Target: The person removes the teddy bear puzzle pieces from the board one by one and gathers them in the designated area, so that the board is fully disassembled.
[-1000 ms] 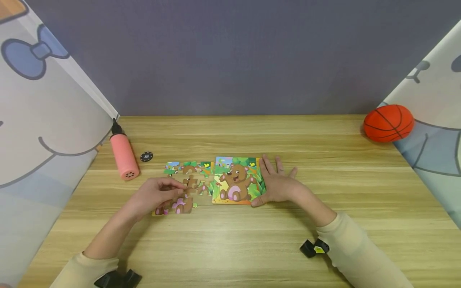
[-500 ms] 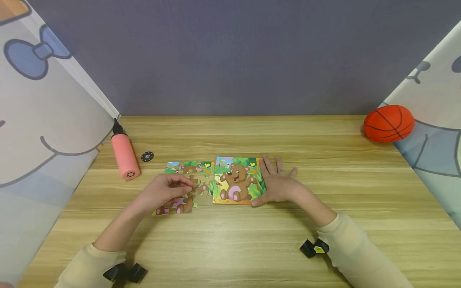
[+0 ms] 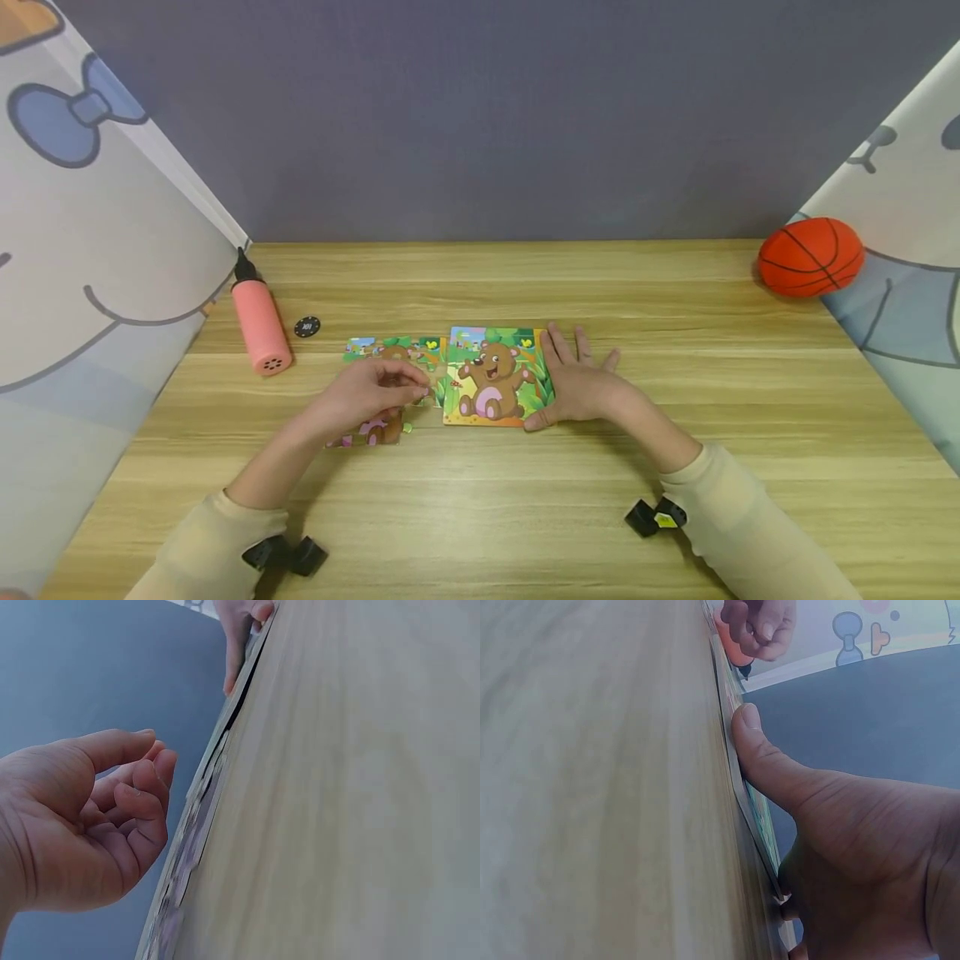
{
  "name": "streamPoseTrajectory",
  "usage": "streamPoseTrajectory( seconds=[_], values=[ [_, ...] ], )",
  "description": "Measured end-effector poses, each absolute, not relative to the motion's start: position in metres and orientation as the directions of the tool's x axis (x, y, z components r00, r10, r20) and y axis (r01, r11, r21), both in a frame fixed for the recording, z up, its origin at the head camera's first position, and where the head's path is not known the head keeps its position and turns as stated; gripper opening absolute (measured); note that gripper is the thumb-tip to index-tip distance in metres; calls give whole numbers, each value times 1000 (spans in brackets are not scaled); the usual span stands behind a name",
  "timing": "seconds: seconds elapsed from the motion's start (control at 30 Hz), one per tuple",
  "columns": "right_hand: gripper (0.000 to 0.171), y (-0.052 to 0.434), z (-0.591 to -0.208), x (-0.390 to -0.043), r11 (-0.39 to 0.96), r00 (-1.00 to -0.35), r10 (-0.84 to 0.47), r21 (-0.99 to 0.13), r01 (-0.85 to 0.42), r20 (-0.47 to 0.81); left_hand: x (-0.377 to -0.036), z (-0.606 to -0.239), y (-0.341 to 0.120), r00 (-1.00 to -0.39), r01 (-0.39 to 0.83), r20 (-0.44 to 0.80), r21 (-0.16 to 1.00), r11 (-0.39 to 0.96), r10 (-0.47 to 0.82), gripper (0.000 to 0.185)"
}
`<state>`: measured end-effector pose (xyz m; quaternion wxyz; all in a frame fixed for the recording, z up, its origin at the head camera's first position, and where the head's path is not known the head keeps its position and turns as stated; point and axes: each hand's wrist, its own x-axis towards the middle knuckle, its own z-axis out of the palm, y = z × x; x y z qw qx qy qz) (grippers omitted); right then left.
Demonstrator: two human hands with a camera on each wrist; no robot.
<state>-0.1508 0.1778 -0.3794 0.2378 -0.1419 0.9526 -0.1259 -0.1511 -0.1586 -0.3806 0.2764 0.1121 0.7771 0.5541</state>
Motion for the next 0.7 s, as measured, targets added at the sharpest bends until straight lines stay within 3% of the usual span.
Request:
streamPoseTrajectory(
  seconds=[0.27, 0.7],
  values=[
    [145, 178, -380, -151, 928, -846, -332, -306, -213, -417, -161, -382, -135, -832, 4, -243, 896, 444, 499, 20],
    [145, 178, -379, -151, 929, -849, -332, -301, -217, -410, -164, -383, -96, -794, 8, -241, 914, 407, 558, 19]
  ],
)
